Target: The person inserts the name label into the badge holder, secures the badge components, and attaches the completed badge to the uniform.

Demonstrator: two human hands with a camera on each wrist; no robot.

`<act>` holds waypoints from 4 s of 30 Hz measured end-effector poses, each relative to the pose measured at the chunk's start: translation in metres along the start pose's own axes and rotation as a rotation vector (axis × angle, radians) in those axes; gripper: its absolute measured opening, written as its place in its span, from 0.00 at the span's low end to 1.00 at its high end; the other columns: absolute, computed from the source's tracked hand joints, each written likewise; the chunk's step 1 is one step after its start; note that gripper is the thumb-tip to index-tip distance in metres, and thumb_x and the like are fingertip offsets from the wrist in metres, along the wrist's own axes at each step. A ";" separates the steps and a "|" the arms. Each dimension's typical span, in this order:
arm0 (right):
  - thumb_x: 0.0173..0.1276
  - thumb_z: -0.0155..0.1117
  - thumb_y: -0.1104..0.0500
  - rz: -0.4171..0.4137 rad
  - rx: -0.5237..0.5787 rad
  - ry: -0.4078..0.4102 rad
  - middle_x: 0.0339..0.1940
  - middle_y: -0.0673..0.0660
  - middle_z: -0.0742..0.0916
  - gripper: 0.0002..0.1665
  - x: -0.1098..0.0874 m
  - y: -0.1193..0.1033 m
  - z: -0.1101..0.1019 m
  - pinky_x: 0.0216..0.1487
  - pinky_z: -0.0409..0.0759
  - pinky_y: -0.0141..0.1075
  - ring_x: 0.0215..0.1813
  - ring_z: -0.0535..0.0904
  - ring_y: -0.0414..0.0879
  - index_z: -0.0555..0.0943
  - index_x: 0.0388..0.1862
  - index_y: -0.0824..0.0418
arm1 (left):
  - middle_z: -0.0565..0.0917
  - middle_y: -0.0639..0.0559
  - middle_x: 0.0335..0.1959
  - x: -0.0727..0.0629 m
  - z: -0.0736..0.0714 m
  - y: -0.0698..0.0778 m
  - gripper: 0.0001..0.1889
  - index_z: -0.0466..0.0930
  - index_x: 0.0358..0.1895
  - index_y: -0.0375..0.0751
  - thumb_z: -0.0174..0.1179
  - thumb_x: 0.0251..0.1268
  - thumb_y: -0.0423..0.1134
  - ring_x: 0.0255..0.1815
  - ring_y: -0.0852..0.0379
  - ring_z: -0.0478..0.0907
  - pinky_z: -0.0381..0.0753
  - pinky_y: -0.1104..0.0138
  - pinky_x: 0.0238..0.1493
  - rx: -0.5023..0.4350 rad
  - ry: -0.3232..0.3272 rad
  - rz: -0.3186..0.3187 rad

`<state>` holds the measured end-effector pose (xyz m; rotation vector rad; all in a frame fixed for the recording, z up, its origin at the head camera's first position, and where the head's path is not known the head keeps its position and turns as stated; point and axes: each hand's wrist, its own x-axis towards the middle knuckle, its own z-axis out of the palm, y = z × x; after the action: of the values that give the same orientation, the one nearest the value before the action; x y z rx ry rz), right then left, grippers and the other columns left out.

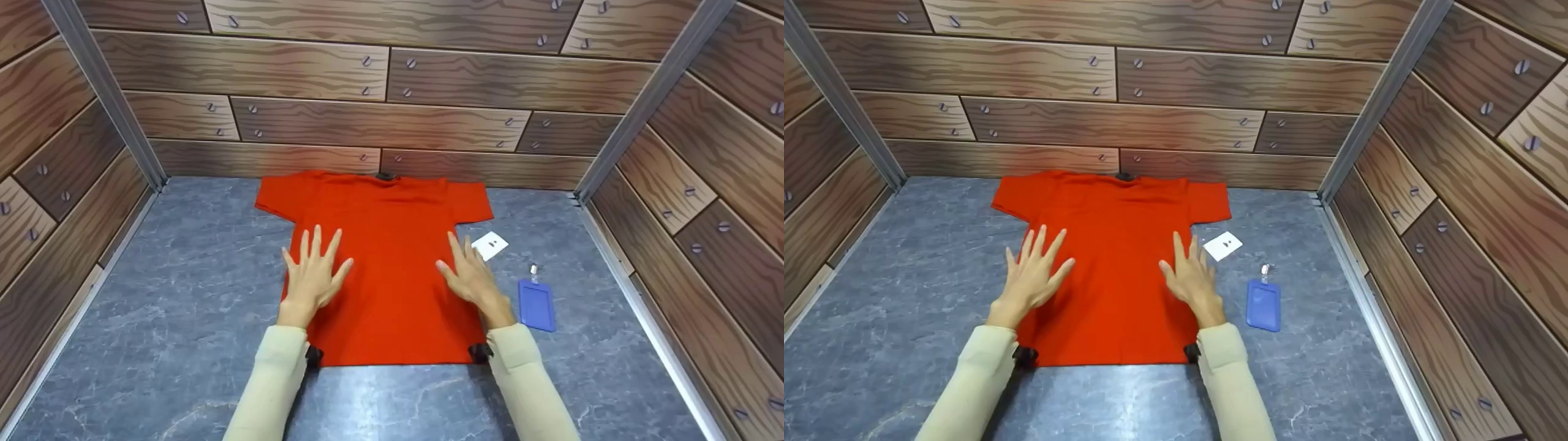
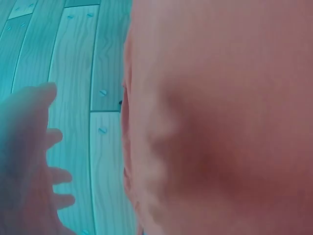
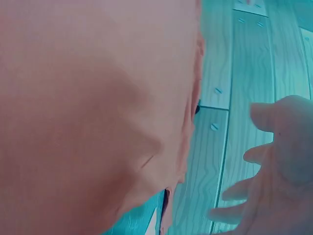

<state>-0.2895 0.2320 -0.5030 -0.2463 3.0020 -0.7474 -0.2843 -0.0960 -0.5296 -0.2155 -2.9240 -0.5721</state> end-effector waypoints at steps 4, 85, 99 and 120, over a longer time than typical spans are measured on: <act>0.79 0.57 0.54 -0.050 0.099 -0.008 0.81 0.74 0.64 0.41 -0.006 0.014 -0.010 0.80 0.58 0.62 0.81 0.60 0.70 0.56 0.83 0.66 | 0.57 0.38 0.84 -0.005 -0.003 -0.007 0.35 0.57 0.82 0.56 0.47 0.79 0.62 0.85 0.35 0.51 0.51 0.26 0.75 -0.054 0.007 0.012; 0.61 0.78 0.56 0.223 0.012 -0.048 0.41 0.72 0.87 0.20 -0.029 0.145 -0.073 0.40 0.76 0.42 0.40 0.81 0.59 0.86 0.46 0.68 | 0.83 0.43 0.65 -0.040 -0.009 0.016 0.23 0.78 0.68 0.43 0.62 0.75 0.46 0.60 0.45 0.81 0.80 0.47 0.64 -0.568 -0.337 0.274; 0.60 0.79 0.62 0.119 0.220 0.181 0.49 0.73 0.89 0.17 -0.015 0.094 -0.054 0.43 0.78 0.32 0.51 0.88 0.62 0.87 0.45 0.68 | 0.83 0.43 0.65 -0.039 -0.010 0.018 0.22 0.79 0.68 0.46 0.63 0.75 0.45 0.60 0.45 0.81 0.81 0.48 0.64 -0.562 -0.332 0.269; 0.58 0.79 0.68 -0.018 0.502 0.204 0.34 0.63 0.89 0.11 -0.012 0.007 0.000 0.42 0.78 0.26 0.35 0.80 0.37 0.86 0.38 0.68 | 0.83 0.42 0.65 -0.037 -0.007 0.032 0.23 0.78 0.69 0.43 0.62 0.75 0.44 0.60 0.45 0.81 0.81 0.49 0.65 -0.559 -0.334 0.287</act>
<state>-0.2784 0.2400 -0.5068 -0.1840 2.8564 -1.5697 -0.2420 -0.0735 -0.5187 -0.8506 -2.8657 -1.4033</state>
